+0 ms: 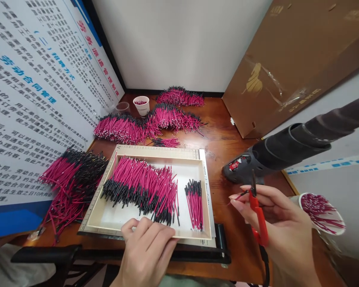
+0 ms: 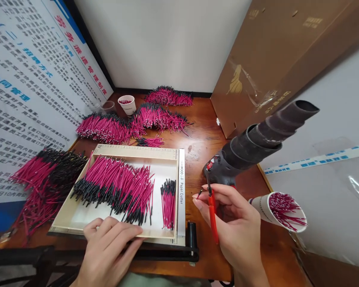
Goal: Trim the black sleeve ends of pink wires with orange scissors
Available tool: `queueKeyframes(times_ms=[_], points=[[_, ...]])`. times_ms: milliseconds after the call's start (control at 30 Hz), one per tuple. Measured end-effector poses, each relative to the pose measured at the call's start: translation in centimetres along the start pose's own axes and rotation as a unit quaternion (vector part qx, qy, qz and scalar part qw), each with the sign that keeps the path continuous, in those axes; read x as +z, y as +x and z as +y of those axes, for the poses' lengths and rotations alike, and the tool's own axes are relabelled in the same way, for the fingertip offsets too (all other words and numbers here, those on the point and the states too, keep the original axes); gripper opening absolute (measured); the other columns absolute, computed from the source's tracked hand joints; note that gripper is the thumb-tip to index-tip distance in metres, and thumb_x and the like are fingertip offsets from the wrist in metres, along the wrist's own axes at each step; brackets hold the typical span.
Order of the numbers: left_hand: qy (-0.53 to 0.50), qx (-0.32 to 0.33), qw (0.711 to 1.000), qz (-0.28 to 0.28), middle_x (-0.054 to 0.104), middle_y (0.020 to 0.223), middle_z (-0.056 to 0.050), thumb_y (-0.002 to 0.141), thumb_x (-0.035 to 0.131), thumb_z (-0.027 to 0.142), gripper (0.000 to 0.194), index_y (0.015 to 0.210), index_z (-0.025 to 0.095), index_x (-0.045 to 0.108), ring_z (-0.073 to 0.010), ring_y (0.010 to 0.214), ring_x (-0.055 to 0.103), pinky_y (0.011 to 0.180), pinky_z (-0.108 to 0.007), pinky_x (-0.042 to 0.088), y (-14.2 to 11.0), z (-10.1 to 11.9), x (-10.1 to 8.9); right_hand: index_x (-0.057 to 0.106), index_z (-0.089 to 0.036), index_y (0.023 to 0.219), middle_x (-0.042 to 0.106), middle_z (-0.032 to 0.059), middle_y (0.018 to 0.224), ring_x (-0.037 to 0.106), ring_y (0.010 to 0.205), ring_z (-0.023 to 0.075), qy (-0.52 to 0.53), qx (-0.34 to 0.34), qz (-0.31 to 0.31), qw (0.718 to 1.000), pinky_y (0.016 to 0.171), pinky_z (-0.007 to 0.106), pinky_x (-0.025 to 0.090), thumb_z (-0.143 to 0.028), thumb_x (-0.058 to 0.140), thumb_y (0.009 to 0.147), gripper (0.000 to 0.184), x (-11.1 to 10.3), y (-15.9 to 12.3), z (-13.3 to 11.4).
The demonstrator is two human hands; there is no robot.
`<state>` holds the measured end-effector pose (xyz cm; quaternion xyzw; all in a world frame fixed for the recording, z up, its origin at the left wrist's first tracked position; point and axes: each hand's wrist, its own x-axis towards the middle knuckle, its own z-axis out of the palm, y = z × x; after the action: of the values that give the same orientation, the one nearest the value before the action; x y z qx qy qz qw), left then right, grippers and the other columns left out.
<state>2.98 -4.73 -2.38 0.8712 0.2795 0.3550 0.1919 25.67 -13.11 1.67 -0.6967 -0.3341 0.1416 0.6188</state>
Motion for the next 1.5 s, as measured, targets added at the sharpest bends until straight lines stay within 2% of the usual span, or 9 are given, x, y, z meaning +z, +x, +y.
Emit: queueKeyframes(times_ms=[267, 467, 600, 667, 800, 933, 1133, 1300, 1500], points=[[-0.001, 0.006, 1.0, 0.002, 0.068, 0.072, 0.005, 0.106, 0.057, 0.025, 0.023, 0.085, 0.02, 0.066, -0.0143, 0.069, 0.051, 0.08, -0.035, 0.024, 1.3, -0.5, 0.4, 0.075, -0.025, 0.092, 0.076, -0.0025, 0.076, 0.075, 0.065, 0.009, -0.041, -0.003, -0.025, 0.999, 0.066, 0.005, 0.058, -0.022, 0.086, 0.072, 0.023, 0.9, 0.5, 0.8], [0.017, 0.02, 1.0, 0.011, 0.069, 0.073, 0.004, 0.106, 0.057, 0.03, 0.027, 0.083, 0.02, 0.066, -0.0151, 0.071, 0.051, 0.082, -0.036, 0.025, 2.9, -1.8, 0.9, 0.075, -0.023, 0.095, 0.077, 0.0006, 0.08, 0.075, 0.068, 0.0114, -0.052, 0.017, -0.034, 0.998, 0.068, 0.01, 0.061, -0.028, 0.088, 0.072, 0.027, 0.8, 0.3, 0.9], [0.024, 0.025, 0.999, 0.019, 0.071, 0.076, 0.005, 0.105, 0.06, 0.03, 0.024, 0.084, 0.021, 0.067, -0.015, 0.073, 0.054, 0.082, -0.036, 0.025, 3.3, -2.2, 1.0, 0.072, -0.017, 0.088, 0.076, 0.0069, 0.076, 0.074, 0.064, 0.017, -0.041, 0.077, -0.006, 0.996, 0.057, 0.016, 0.06, -0.034, 0.09, 0.058, 0.04, 1.3, 0.6, 0.8], [0.024, 0.022, 0.999, 0.011, 0.074, 0.083, 0.006, 0.103, 0.063, 0.031, 0.018, 0.09, 0.022, 0.068, -0.0149, 0.078, 0.058, 0.086, -0.036, 0.028, 3.4, -2.2, 0.9, 0.069, -0.015, 0.087, 0.075, 0.0098, 0.076, 0.071, 0.06, 0.0186, -0.061, 0.125, -0.015, 0.99, 0.051, 0.02, 0.057, -0.04, 0.087, 0.055, 0.045, 1.6, 0.9, 1.0], [0.026, 0.022, 0.999, -0.008, 0.076, 0.096, 0.006, 0.099, 0.068, 0.032, 0.009, 0.102, 0.023, 0.07, -0.0154, 0.091, 0.063, 0.095, -0.037, 0.031, 3.5, -1.9, 0.5, 0.069, -0.013, 0.096, 0.074, 0.0107, 0.077, 0.063, 0.057, 0.0153, -0.166, 0.151, -0.038, 0.974, 0.047, 0.022, 0.046, -0.053, 0.073, 0.066, 0.049, 1.8, 1.2, 1.8], [0.028, 0.015, 0.999, -0.003, 0.071, 0.08, 0.006, 0.1, 0.064, 0.021, 0.01, 0.092, 0.022, 0.07, -0.0141, 0.078, 0.057, 0.086, -0.036, 0.029, 3.2, -1.9, 0.6, 0.069, -0.015, 0.098, 0.075, 0.0094, 0.083, 0.062, 0.06, 0.015, -0.265, 0.127, -0.041, 0.955, 0.055, 0.024, 0.045, -0.054, 0.059, 0.075, 0.046, 1.5, 1.0, 2.9], [0.017, 0.001, 1.0, 0.007, 0.071, 0.079, 0.005, 0.107, 0.054, 0.027, 0.023, 0.092, 0.023, 0.071, -0.0149, 0.074, 0.053, 0.081, -0.035, 0.027, 2.8, -2.0, 0.9, 0.071, -0.021, 0.101, 0.077, 0.0032, 0.085, 0.07, 0.073, 0.0196, -0.364, 0.157, -0.098, 0.913, 0.062, 0.025, 0.043, -0.032, 0.055, 0.084, 0.025, 1.7, 1.2, 3.1], [0.012, -0.005, 1.0, 0.0, 0.072, 0.08, 0.005, 0.105, 0.059, 0.028, 0.017, 0.094, 0.024, 0.072, -0.0143, 0.075, 0.055, 0.083, -0.035, 0.027, 2.6, -2.2, 1.0, 0.073, -0.022, 0.107, 0.076, 0.005, 0.086, 0.07, 0.074, 0.0243, -0.45, 0.19, -0.148, 0.86, 0.061, 0.026, 0.032, -0.022, 0.054, 0.093, 0.023, 2.4, 1.4, 2.6], [0.011, -0.008, 1.0, 0.0, 0.072, 0.08, 0.005, 0.104, 0.059, 0.026, 0.017, 0.094, 0.024, 0.072, -0.0139, 0.074, 0.056, 0.082, -0.035, 0.027, 2.7, -2.1, 1.0, 0.074, -0.02, 0.122, 0.078, 0.0112, 0.098, 0.074, 0.089, 0.0304, -0.495, 0.198, -0.192, 0.824, 0.066, 0.029, 0.035, -0.023, 0.053, 0.099, 0.031, 2.8, 0.9, 2.6]])
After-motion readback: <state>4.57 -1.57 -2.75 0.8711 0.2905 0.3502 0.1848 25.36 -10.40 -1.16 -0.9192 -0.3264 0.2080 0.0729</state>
